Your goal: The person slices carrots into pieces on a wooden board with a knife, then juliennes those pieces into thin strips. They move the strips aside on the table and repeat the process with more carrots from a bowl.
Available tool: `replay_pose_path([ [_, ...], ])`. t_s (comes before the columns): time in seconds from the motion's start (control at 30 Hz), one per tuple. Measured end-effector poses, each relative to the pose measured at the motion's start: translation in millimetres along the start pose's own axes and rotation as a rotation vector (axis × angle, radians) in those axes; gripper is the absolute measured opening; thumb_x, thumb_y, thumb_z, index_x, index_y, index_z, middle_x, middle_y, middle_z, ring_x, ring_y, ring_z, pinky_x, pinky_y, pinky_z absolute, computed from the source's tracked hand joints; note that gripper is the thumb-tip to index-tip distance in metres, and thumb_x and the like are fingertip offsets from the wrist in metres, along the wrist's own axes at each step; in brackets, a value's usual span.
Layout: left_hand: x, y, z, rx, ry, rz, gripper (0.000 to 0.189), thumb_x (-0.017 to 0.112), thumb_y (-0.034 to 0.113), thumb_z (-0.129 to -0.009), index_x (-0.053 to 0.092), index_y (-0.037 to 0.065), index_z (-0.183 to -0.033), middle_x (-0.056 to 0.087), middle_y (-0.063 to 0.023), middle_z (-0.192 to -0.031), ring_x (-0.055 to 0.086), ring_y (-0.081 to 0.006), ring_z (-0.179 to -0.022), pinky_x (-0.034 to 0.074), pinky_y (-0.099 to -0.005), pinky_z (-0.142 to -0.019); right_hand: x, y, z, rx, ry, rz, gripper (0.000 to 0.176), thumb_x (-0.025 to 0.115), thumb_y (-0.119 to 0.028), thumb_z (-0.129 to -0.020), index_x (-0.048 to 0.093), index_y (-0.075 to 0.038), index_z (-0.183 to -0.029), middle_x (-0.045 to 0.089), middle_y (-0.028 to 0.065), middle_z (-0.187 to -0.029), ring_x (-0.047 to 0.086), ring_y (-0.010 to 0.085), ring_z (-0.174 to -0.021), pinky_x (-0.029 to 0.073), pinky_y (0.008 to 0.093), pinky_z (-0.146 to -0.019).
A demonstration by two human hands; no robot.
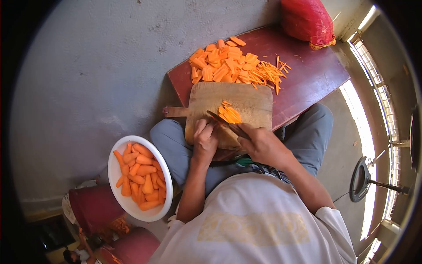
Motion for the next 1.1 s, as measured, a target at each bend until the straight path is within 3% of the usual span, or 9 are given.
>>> replay_pose_path([
  [0.1,-7.0,-2.5,-3.0,-0.017,-0.068,-0.079,0.024,0.074,-0.009,-0.09,0.079,-0.003,-0.113,0.072,-0.017,-0.103,0.069,-0.04,-0.1,0.057,-0.0468,-0.087,-18.5,6.0,5.5,-0.003,0.162,-0.142,0.044,0.069,-0.014,-0.106,0.062,0.006,-0.145,0.073,0.0335,-0.11,0.073,0.0504,-0.101,0.058,0.047,-0.088],
  [0.37,-7.3,0.1,-8.7,-0.178,0.066,0.046,0.02,0.078,-0.005,-0.093,0.08,-0.005,-0.113,0.078,-0.0163,-0.103,0.076,-0.0308,-0.093,0.059,-0.0365,-0.087,-3.2,12.0,25.6,0.035,0.051,-0.142,0.043,0.066,-0.013,-0.109,0.064,0.005,-0.147,0.073,0.0316,-0.12,0.074,0.0478,-0.112,0.058,0.0462,-0.095],
  [0.57,-13.5,-12.3,-4.9,-0.338,0.26,0.177,0.012,0.077,-0.003,-0.1,0.081,-0.005,-0.111,0.074,-0.0072,-0.099,0.07,-0.0149,-0.089,0.056,-0.0283,-0.083,10.1,20.8,20.0,0.085,0.075,-0.248,0.037,0.064,-0.017,-0.11,0.063,0.005,-0.14,0.071,0.0365,-0.103,0.071,0.0542,-0.101,0.057,0.0552,-0.087],
  [0.6,-13.0,-14.3,-4.7,-0.384,0.249,0.21,0.012,0.077,-0.003,-0.1,0.081,-0.005,-0.111,0.073,-0.0062,-0.099,0.068,-0.0128,-0.088,0.055,-0.027,-0.081,5.8,25.1,19.1,0.093,0.089,-0.237,0.037,0.064,-0.018,-0.111,0.064,0.004,-0.141,0.072,0.035,-0.104,0.072,0.0525,-0.101,0.057,0.053,-0.088],
  [0.7,-11.5,-14.1,-6.5,-0.39,0.123,0.132,0.012,0.077,-0.002,-0.099,0.081,-0.005,-0.11,0.075,-0.0104,-0.099,0.072,-0.0204,-0.09,0.058,-0.0323,-0.082,-18.1,41.5,4.6,0.107,0.132,-0.181,0.038,0.062,-0.021,-0.114,0.064,0.002,-0.143,0.073,0.0311,-0.106,0.074,0.0479,-0.101,0.058,0.048,-0.089],
  [0.83,-5.3,-11.3,-10.3,-0.394,0.064,0.122,0.012,0.078,-0.001,-0.099,0.081,-0.004,-0.11,0.075,-0.0087,-0.098,0.072,-0.0175,-0.088,0.057,-0.0308,-0.08,-47.5,84.2,-11.3,0.137,0.306,-0.137,0.036,0.064,-0.022,-0.114,0.065,0.004,-0.139,0.073,0.0285,-0.111,0.076,0.0397,-0.105,0.057,0.0435,-0.089],
  [0.93,-2.1,-14.4,-13.3,-0.396,0.022,0.136,0.013,0.079,0.0,-0.099,0.081,-0.004,-0.111,0.075,-0.0081,-0.097,0.071,-0.016,-0.087,0.057,-0.0301,-0.079,-78.0,110.5,-21.7,0.078,0.472,-0.092,0.032,0.066,-0.021,-0.112,0.066,0.004,-0.134,0.07,0.0256,-0.1,0.073,0.0338,-0.093,0.056,0.044,-0.086],
  [1.0,-1.2,-7.3,-16.2,-0.407,-0.021,0.138,0.014,0.08,0.001,-0.099,0.081,-0.004,-0.112,0.075,-0.008,-0.098,0.071,-0.0153,-0.087,0.056,-0.03,-0.078,-106.7,119.9,-33.7,0.152,0.438,-0.006,0.03,0.067,-0.019,-0.11,0.065,0.003,-0.13,0.068,0.0243,-0.094,0.07,0.0339,-0.086,0.055,0.0462,-0.082],
  [1.1,6.6,1.4,-23.0,-0.369,-0.072,0.212,0.014,0.083,0.002,-0.099,0.081,-0.006,-0.111,0.072,-0.0053,-0.097,0.068,-0.0126,-0.086,0.054,-0.0265,-0.079,-121.6,129.2,-39.8,0.057,0.523,0.014,0.028,0.068,-0.015,-0.108,0.064,0.004,-0.129,0.069,0.0273,-0.094,0.071,0.0431,-0.087,0.055,0.0488,-0.078],
])
Point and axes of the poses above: each hand's wrist, its own z-axis away from the middle knuckle, its own x-axis out of the palm, y = z × x, the point moved 2 cm from there along -z, towards the middle knuckle
